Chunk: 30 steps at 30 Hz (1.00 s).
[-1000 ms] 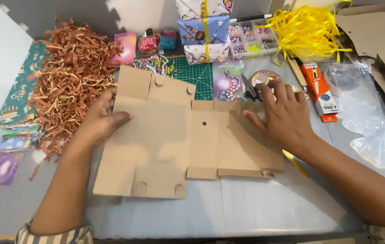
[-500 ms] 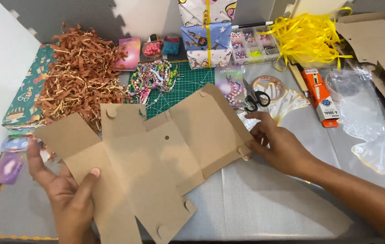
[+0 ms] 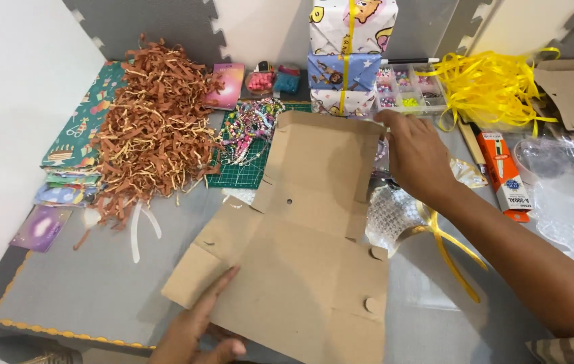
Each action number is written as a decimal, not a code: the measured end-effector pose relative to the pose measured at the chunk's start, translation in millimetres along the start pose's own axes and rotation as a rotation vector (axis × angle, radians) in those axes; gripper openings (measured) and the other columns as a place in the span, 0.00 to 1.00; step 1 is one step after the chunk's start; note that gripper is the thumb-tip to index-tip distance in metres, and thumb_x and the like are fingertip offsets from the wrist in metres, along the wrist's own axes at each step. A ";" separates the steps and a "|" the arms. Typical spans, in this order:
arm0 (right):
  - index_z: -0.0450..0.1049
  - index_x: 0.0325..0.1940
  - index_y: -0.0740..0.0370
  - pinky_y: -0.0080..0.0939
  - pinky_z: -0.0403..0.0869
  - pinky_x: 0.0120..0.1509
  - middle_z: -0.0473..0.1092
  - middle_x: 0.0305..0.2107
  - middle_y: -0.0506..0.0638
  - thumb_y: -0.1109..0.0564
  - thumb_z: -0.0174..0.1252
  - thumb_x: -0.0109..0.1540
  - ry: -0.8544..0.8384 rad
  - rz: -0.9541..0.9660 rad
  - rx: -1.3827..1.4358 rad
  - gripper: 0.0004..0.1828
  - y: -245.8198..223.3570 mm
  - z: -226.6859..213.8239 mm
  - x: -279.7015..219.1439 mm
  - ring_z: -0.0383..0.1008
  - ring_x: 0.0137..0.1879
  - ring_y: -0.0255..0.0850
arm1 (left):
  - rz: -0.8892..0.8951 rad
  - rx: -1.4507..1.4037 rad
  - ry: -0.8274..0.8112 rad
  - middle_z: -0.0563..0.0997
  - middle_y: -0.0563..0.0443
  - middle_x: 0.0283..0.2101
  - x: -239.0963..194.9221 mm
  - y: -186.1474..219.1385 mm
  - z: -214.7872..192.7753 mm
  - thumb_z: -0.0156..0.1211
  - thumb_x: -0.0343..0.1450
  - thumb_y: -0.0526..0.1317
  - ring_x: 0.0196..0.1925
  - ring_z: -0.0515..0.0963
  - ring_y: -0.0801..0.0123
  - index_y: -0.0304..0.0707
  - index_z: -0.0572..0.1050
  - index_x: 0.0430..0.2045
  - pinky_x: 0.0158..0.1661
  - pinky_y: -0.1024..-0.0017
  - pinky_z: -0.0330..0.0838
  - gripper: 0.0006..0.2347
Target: The person folds a flat cardboard box blank along pre-scored lines, tucks side flaps into slots, and secures the bottom by inserting tabs into circular holes. The box is assembled into a three-dimensional container on a cluttered craft table.
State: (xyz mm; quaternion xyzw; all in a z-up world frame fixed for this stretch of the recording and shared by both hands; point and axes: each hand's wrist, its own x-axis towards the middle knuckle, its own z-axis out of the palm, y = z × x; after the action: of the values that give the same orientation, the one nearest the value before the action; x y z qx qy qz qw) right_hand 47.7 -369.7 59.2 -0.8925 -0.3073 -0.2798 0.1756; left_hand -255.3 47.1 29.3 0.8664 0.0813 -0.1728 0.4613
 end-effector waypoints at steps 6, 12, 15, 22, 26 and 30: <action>0.75 0.69 0.54 0.63 0.65 0.71 0.76 0.69 0.57 0.46 0.55 0.78 -0.128 -0.085 0.138 0.18 -53.1 -18.9 -21.1 0.73 0.74 0.57 | -0.128 0.233 -0.527 0.92 0.66 0.46 7.5 5.7 2.7 0.66 0.74 0.38 0.41 0.87 0.86 0.90 0.33 0.89 0.50 0.89 0.80 0.54; 0.73 0.75 0.53 0.75 0.51 0.79 0.65 0.77 0.63 0.18 0.60 0.69 -0.511 -0.402 0.298 0.45 -99.4 -67.4 -74.6 0.65 0.81 0.61 | -0.043 0.362 -0.579 0.86 0.63 0.41 16.4 7.5 0.8 0.65 0.77 0.40 0.43 0.88 0.81 0.94 0.53 0.88 0.54 0.84 0.81 0.43; 0.56 0.91 0.42 0.70 0.42 0.91 0.49 0.88 0.59 -0.19 0.60 0.43 -0.467 -0.621 -0.124 0.92 -91.3 -61.4 -111.3 0.47 0.93 0.57 | -0.051 0.492 -0.644 0.83 0.62 0.41 9.2 44.9 -10.5 0.63 0.80 0.46 0.47 0.88 0.75 0.96 0.58 0.86 0.56 0.80 0.77 0.37; 0.55 0.96 0.47 0.75 0.34 0.85 0.39 0.91 0.65 0.18 0.93 0.58 -0.872 -0.437 0.324 0.77 -89.8 -63.9 -102.9 0.33 0.94 0.65 | 0.649 -0.051 -0.606 0.90 0.55 0.31 14.1 106.0 -55.5 0.77 0.78 0.40 0.28 0.84 0.82 0.41 0.86 0.61 0.32 0.78 0.85 0.16; 0.60 0.93 0.45 0.78 0.35 0.85 0.44 0.92 0.57 0.25 0.84 0.63 -0.902 -0.386 0.404 0.63 -76.2 -67.0 -80.8 0.41 0.95 0.56 | 0.619 -0.223 -0.309 0.92 0.55 0.31 69.5 128.1 -69.9 0.77 0.75 0.37 0.29 0.93 0.76 0.39 0.88 0.53 0.36 0.78 0.89 0.13; 0.71 0.83 0.50 0.67 0.47 0.86 0.58 0.88 0.51 0.29 0.77 0.65 -0.853 -0.279 0.490 0.48 -59.0 -59.2 -66.3 0.57 0.90 0.50 | 0.452 0.343 0.178 0.92 0.59 0.38 152.4 124.8 -73.3 0.66 0.78 0.54 0.40 0.89 0.70 0.50 0.87 0.43 0.40 0.65 0.80 0.12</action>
State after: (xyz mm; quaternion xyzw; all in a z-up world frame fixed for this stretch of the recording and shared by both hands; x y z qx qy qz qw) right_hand -57.0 -384.1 73.6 -0.8104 -0.5243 0.1689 0.1995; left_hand -60.0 34.9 106.1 0.9397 -0.1038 -0.0001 0.3259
